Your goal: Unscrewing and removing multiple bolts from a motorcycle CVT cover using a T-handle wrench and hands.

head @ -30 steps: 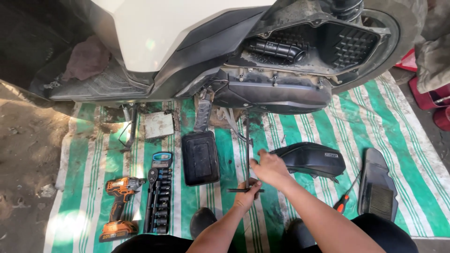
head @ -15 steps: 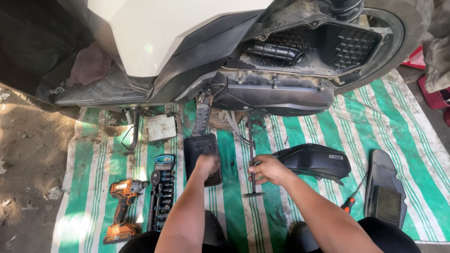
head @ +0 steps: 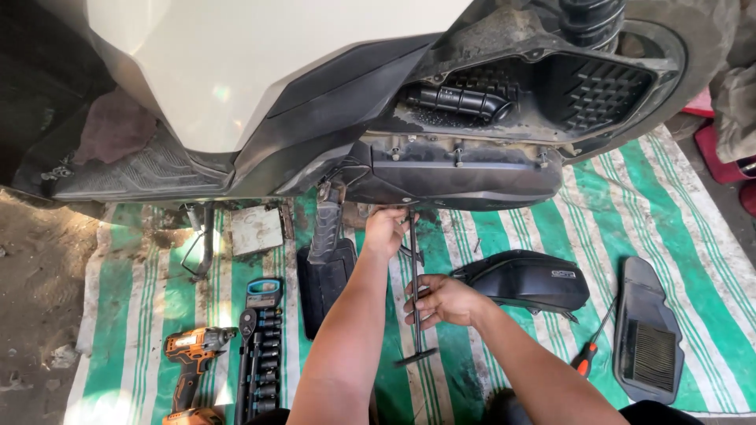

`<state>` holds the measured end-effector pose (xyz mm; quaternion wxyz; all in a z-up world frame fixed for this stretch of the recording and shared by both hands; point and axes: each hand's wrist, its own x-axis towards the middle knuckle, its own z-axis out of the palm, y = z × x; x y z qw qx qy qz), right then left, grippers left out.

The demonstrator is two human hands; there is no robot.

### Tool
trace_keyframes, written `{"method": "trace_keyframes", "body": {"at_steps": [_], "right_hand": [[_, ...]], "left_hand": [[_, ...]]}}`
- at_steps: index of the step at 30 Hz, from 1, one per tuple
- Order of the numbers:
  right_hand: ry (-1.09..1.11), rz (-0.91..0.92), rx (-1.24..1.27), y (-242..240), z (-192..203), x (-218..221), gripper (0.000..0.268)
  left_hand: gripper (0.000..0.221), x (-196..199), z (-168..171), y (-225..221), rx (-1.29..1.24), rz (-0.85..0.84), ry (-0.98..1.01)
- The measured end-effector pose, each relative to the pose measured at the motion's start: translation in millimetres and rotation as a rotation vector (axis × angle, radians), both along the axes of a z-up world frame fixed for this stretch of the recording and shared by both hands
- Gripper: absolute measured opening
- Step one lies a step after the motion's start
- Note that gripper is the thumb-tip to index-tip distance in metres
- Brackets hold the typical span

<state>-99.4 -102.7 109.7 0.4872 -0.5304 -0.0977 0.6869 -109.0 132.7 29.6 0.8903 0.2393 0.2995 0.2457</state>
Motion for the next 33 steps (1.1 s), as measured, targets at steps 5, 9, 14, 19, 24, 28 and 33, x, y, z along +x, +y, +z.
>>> {"method": "trace_keyframes", "body": {"at_steps": [5,9,14,19,24,28,33], "right_hand": [[-0.09,-0.041,-0.048,0.8,-9.7,-3.1,0.052],[-0.091,-0.104,-0.047,2.3,-62.4,0.3,0.029],[0.113,-0.126,0.0,3.8,18.3,1.3,0.026],[0.033,-0.035,0.076,1.5,-8.3,6.0,0.04],[-0.148,-0.144,-0.068,5.0,-37.2,-2.2,0.044],[-0.098,-0.169,-0.085,9.2,-9.6,-9.6,0.032],[0.012,-0.05,0.016,10.4,22.1,-11.9,0.036]], "left_hand": [[0.086,20.0,-25.3,2.8,-0.043,0.03,-0.03],[0.061,15.6,1.4,-1.2,-0.038,0.064,0.024],[0.036,0.2,68.0,-16.8,-0.026,0.098,0.04],[0.026,-3.8,74.6,-20.0,-0.014,0.111,0.055],[0.022,-6.3,57.0,-17.5,-0.013,0.09,0.102],[0.027,8.1,7.3,-5.4,-0.014,0.081,0.104],[0.025,1.4,28.2,-10.9,-0.014,0.059,0.098]]}}
